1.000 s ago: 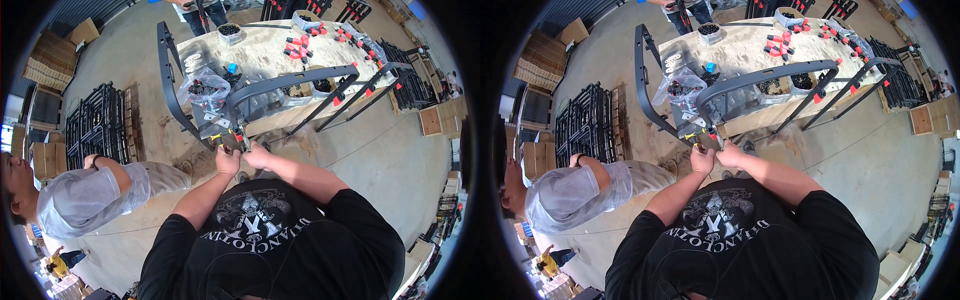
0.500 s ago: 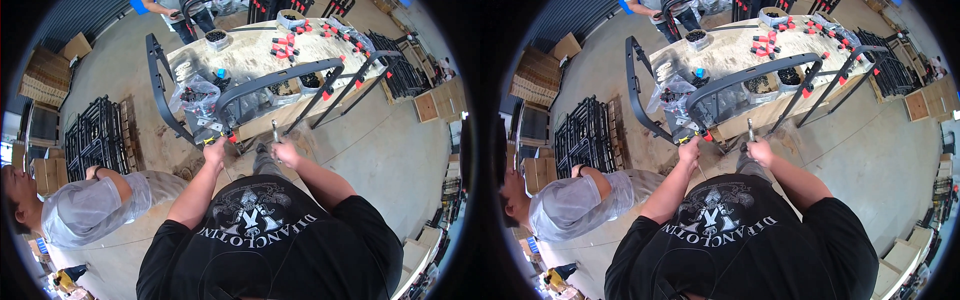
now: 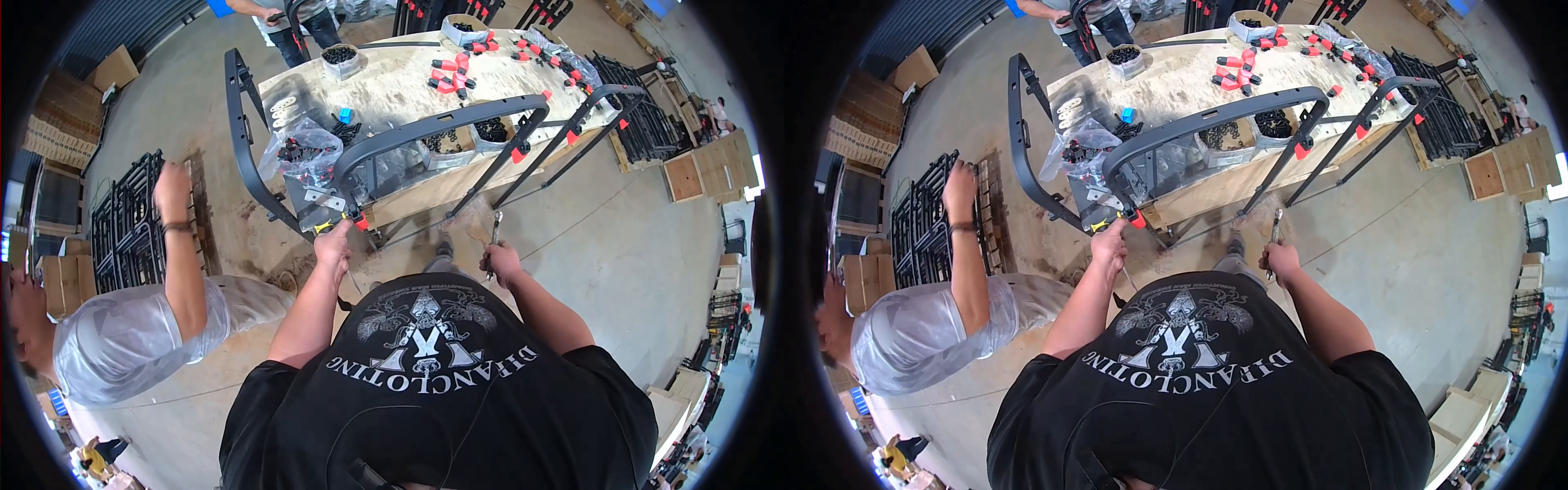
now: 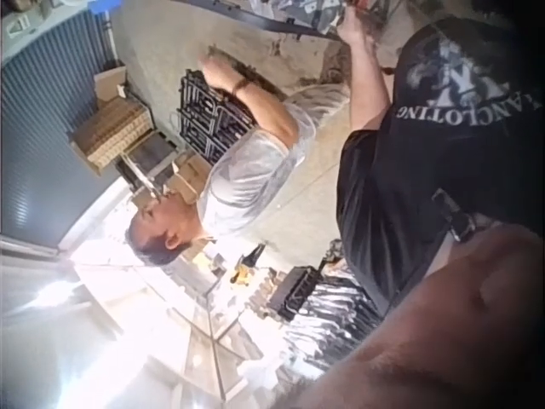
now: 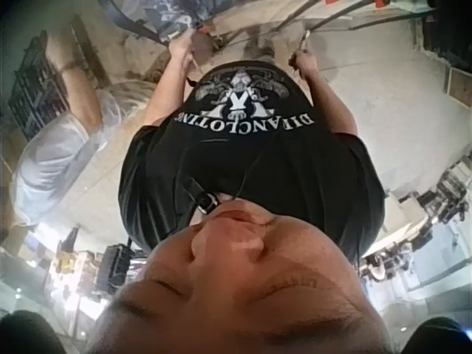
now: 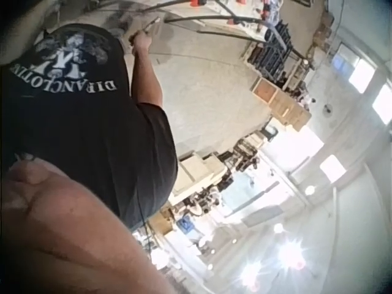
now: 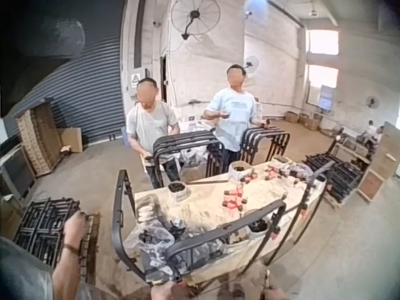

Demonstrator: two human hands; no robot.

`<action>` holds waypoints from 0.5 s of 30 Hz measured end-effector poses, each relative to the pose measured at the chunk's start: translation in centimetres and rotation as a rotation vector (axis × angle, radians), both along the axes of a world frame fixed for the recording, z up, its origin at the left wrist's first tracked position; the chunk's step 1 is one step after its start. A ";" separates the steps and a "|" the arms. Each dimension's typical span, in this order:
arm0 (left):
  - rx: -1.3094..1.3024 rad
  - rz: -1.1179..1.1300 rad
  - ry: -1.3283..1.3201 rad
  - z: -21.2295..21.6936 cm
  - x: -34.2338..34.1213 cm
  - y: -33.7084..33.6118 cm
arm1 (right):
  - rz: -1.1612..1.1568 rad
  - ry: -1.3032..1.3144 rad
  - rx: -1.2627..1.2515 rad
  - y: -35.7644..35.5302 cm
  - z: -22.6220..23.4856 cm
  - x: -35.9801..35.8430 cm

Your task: Assembling black metal frames by attaching red plastic components and securing them with hardware.

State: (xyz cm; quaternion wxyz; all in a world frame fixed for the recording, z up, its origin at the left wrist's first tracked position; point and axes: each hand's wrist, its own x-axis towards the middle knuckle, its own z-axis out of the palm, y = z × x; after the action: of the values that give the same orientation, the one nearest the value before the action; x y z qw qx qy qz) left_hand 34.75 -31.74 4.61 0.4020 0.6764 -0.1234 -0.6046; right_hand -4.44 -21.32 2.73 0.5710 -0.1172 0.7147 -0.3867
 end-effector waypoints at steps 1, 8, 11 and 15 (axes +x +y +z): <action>-0.018 0.012 0.043 -0.6 0.4 0.0 | 0.066 0.021 -0.032 -1.0 0.0 -0.1; 0.043 0.173 0.035 2.7 1.5 -0.2 | 0.301 0.033 -0.152 -5.6 -1.1 -3.9; -0.040 0.273 -0.045 0.5 3.2 1.2 | 0.431 0.067 -0.140 -6.7 1.0 -7.3; -0.175 0.275 -0.218 0.6 -0.9 4.4 | 0.514 0.173 -0.186 -7.5 1.0 -14.4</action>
State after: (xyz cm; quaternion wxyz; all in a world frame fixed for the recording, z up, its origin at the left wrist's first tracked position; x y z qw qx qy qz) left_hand 33.85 -27.36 5.20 0.5224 0.7108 -0.1250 -0.4540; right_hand -18.84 -28.78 3.68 0.5738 -0.3789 0.6693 -0.2815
